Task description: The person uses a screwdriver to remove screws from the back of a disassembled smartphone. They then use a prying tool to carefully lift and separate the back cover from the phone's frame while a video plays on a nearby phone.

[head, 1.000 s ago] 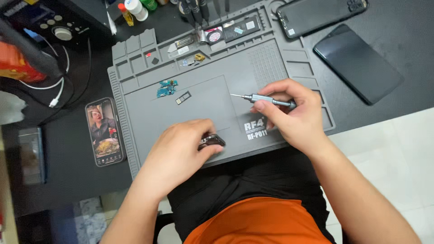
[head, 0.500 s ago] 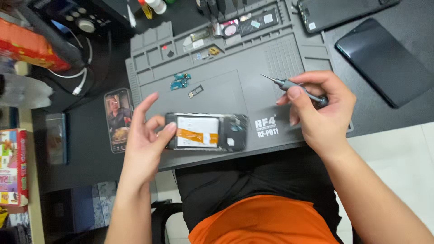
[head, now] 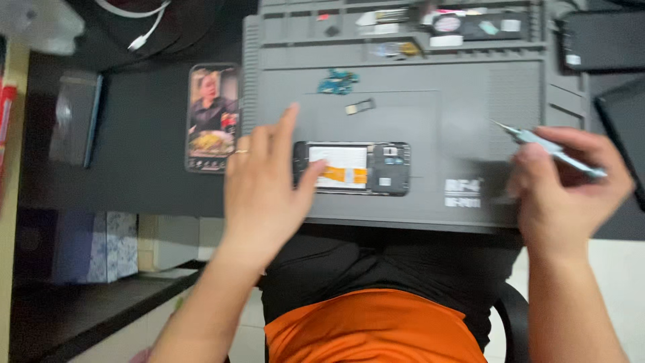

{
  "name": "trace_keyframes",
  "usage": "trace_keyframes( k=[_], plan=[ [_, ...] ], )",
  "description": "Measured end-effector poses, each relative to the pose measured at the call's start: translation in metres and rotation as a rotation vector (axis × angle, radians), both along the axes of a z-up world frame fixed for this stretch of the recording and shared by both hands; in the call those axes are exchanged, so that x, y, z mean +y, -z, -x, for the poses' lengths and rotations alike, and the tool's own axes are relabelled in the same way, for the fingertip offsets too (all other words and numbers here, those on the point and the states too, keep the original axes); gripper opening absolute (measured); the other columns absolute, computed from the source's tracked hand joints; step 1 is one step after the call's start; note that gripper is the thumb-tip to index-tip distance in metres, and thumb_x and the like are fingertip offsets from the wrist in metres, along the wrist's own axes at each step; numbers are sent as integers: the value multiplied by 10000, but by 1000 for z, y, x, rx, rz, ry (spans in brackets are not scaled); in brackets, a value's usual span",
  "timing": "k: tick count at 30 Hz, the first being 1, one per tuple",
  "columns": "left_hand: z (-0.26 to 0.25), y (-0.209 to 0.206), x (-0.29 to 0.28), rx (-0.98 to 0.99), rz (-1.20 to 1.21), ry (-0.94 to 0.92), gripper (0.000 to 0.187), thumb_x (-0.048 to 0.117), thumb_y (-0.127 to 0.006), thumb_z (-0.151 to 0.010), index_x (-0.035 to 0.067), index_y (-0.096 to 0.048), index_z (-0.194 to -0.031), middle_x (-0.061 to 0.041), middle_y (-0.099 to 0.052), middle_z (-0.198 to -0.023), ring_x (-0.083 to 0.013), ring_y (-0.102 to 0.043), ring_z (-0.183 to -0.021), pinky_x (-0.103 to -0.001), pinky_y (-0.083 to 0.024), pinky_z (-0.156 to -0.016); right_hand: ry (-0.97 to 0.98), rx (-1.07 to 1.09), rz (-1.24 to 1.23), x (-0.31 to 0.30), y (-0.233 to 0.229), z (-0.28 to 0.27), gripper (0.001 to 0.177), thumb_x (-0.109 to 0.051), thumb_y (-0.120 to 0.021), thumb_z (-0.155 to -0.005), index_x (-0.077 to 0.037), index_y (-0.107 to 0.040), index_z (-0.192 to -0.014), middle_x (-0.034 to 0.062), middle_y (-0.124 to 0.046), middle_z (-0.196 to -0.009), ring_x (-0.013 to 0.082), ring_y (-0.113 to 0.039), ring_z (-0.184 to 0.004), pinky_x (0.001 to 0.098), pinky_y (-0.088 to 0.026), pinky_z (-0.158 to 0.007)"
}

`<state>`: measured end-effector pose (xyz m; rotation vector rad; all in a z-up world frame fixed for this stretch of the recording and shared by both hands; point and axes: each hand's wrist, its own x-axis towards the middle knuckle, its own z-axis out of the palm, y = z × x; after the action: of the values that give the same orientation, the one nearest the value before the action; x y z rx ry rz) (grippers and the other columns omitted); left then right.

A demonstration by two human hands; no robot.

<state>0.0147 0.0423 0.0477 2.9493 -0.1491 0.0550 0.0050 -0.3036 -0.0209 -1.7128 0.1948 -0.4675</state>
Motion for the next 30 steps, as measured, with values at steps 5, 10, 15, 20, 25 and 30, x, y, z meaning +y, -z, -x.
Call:
trace_keyframes(
  k=[5,10,15,20,25,30],
  plan=[
    [13,27,-26,-169,200,166,586,482,-781,-964,215,-632,-1463,-115,-559,-1459,-396,-627,-1192,-599,-489,-985,-2,35,4,-12,12,3,311,-253,-756,-1222,-43,-611,-1400,133,-582,-934,138,-505,-651,262,-459,-589],
    [21,49,-33,-413,210,392,453,484,-795,-1042,147,-691,-1326,-145,-649,-1408,-302,-658,-1307,-521,-511,-1137,-109,126,214,39,-23,7,236,-182,-672,-1249,29,-590,-1318,205,-656,-954,236,-671,-705,304,-554,-651],
    [19,51,-34,-421,172,405,431,517,-706,-1102,175,-724,-1365,-113,-661,-1505,-264,-647,-1374,-460,-485,-1190,-225,166,305,84,-33,-4,120,-30,-597,-1210,86,-586,-1238,229,-686,-1003,338,-814,-919,308,-636,-805],
    [16,49,-33,-359,229,398,429,460,-657,-1101,129,-732,-1362,-149,-660,-1508,-301,-643,-1373,-484,-490,-1178,-287,96,631,88,-17,-14,161,-69,-671,-1164,78,-719,-1209,154,-757,-1128,221,-762,-853,282,-527,-709],
    [15,54,-34,-402,201,363,370,461,-679,-1094,173,-751,-1314,-97,-684,-1483,-260,-669,-1339,-457,-518,-1145,-317,52,806,85,-16,-13,195,-145,-686,-1187,30,-704,-1270,100,-810,-1040,222,-798,-951,295,-542,-806],
    [14,52,-36,-416,173,345,364,469,-668,-1096,189,-757,-1311,-66,-688,-1481,-232,-671,-1339,-435,-515,-1143,-360,-40,983,86,-28,-18,137,-99,-767,-1178,16,-782,-1250,96,-827,-1124,266,-784,-1001,352,-541,-856]
  ],
)
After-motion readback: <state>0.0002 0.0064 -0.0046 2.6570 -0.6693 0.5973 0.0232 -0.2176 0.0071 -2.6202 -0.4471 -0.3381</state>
